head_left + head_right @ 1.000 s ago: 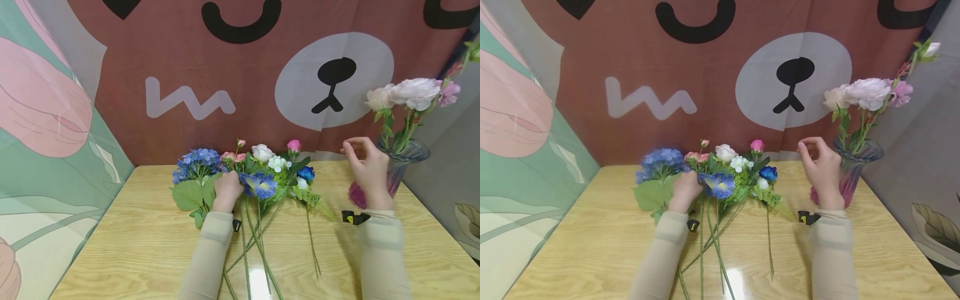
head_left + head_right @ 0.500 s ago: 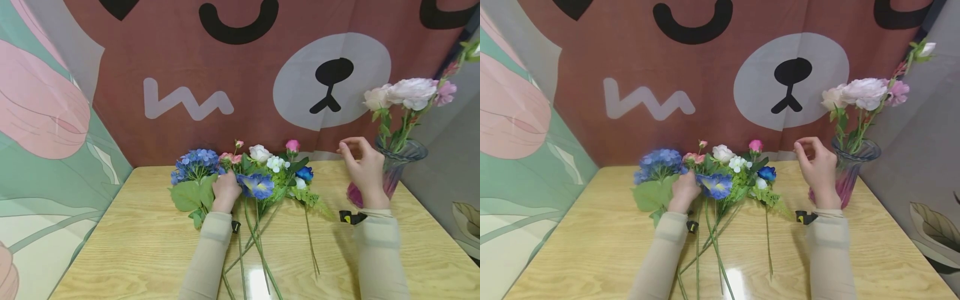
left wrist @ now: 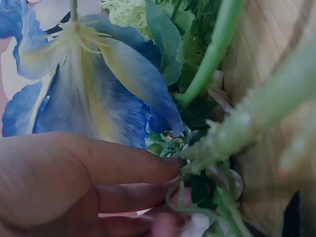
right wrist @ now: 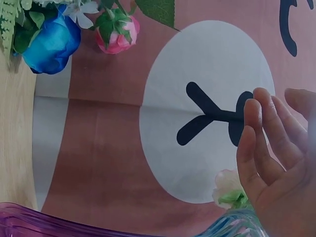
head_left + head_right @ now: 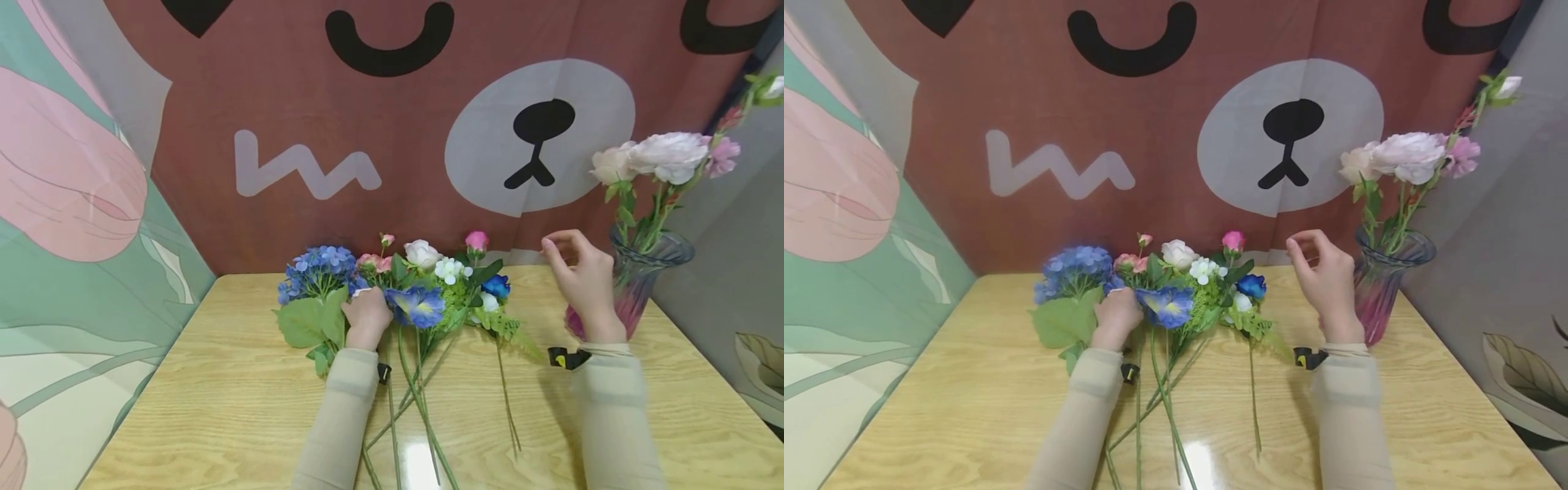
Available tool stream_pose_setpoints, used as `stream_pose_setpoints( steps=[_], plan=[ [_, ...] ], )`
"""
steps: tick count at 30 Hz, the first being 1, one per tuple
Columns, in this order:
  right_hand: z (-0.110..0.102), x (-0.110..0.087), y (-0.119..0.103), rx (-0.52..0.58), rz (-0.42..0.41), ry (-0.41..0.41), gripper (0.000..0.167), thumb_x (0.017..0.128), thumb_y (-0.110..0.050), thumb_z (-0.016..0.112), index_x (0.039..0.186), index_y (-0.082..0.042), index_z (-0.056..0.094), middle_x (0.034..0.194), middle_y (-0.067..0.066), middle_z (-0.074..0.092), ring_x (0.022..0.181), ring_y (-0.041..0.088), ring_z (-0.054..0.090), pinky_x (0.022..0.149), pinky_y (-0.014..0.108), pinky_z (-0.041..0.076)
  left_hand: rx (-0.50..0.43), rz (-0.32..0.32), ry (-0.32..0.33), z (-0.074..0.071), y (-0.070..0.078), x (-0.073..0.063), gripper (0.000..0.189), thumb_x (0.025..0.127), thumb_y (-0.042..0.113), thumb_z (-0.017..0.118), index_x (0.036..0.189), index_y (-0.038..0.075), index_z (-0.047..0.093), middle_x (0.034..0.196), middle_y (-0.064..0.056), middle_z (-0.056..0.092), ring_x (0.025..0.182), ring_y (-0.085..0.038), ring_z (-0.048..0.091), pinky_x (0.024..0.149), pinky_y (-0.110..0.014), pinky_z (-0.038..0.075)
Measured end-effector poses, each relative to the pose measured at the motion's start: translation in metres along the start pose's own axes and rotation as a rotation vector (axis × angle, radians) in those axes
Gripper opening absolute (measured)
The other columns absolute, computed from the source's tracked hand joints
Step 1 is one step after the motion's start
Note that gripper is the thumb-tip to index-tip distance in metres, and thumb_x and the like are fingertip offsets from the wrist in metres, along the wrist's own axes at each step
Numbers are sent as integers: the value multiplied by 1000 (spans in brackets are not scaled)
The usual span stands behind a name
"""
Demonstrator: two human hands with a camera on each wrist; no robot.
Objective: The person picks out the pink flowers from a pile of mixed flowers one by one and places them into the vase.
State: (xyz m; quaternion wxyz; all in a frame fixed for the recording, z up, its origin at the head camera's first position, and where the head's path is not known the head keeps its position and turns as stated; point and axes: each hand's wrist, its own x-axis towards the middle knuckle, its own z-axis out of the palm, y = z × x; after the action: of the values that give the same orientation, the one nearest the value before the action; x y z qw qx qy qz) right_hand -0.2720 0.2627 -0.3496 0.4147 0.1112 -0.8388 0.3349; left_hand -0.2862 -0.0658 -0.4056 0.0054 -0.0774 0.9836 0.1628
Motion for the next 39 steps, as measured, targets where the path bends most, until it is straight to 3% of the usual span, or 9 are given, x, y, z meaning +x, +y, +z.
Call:
stream_pose_setpoints(
  steps=[3, 7, 11, 18, 22, 31, 36, 39],
  plan=[
    [2, -1, -1, -2, 4, -26, 23, 94, -28, 59, 101, -8, 65, 79, 8, 71, 67, -23, 46, 62, 3, 37, -36, -18, -9, -1, -2, 2, 31, 87, 24, 64, 113, 8, 65, 113, -17, 65, 103, -38, 60, 97, -60, 37],
    [4, -1, 0, -5, -2, -42, 23, 94, -29, 58, 101, -9, 66, 80, 7, 72, 67, -24, 46, 61, 2, 37, -94, -41, -11, -5, -4, 3, 13, 88, 22, 60, 85, 11, 65, 102, -15, 66, 95, -37, 61, 91, -59, 40],
    [6, -2, 1, -10, 4, -58, 24, 94, -31, 58, 100, -9, 66, 80, 7, 72, 67, -23, 45, 62, 2, 37, -149, -54, 2, -8, -6, 3, 28, 87, 22, 58, 62, 15, 47, 80, -11, 60, 83, -34, 61, 84, -57, 43],
    [7, -2, 2, -17, 3, -69, 24, 94, -30, 57, 99, -8, 67, 80, 8, 72, 67, -24, 45, 64, 1, 37, -208, -69, 29, -11, -9, 2, 36, 84, 27, 64, 56, 17, 42, 70, -7, 52, 83, -33, 61, 85, -57, 43],
    [7, -3, 2, -19, -3, -73, 24, 94, -30, 58, 98, -8, 67, 80, 8, 72, 67, -24, 44, 63, 1, 37, -220, -63, 31, -15, -10, 2, 41, 86, 25, 62, 53, 18, 40, 62, -4, 47, 74, -28, 57, 83, -55, 44],
    [8, -3, 3, -20, -27, -79, 23, 94, -28, 58, 98, -7, 67, 80, 9, 72, 67, -26, 42, 63, 2, 38, -224, -47, 125, -25, -11, 1, 38, 80, 15, 52, 47, 20, 33, 53, -1, 37, 62, -23, 49, 66, -46, 44],
    [9, -3, 3, -13, -32, -81, 23, 94, -28, 58, 97, -7, 67, 79, 9, 72, 67, -26, 43, 63, 1, 37, -258, -29, 163, -30, -12, 0, 36, 74, 9, 49, 45, 21, 31, 46, 3, 29, 49, -17, 32, 52, -35, 35],
    [9, -3, 3, -10, -33, -81, 23, 94, -28, 58, 97, -7, 67, 79, 9, 72, 67, -25, 43, 63, 1, 37, -285, -14, 204, -32, -12, -2, 34, 72, 7, 48, 45, 20, 33, 45, 4, 29, 47, -16, 28, 49, -32, 31]
  ],
)
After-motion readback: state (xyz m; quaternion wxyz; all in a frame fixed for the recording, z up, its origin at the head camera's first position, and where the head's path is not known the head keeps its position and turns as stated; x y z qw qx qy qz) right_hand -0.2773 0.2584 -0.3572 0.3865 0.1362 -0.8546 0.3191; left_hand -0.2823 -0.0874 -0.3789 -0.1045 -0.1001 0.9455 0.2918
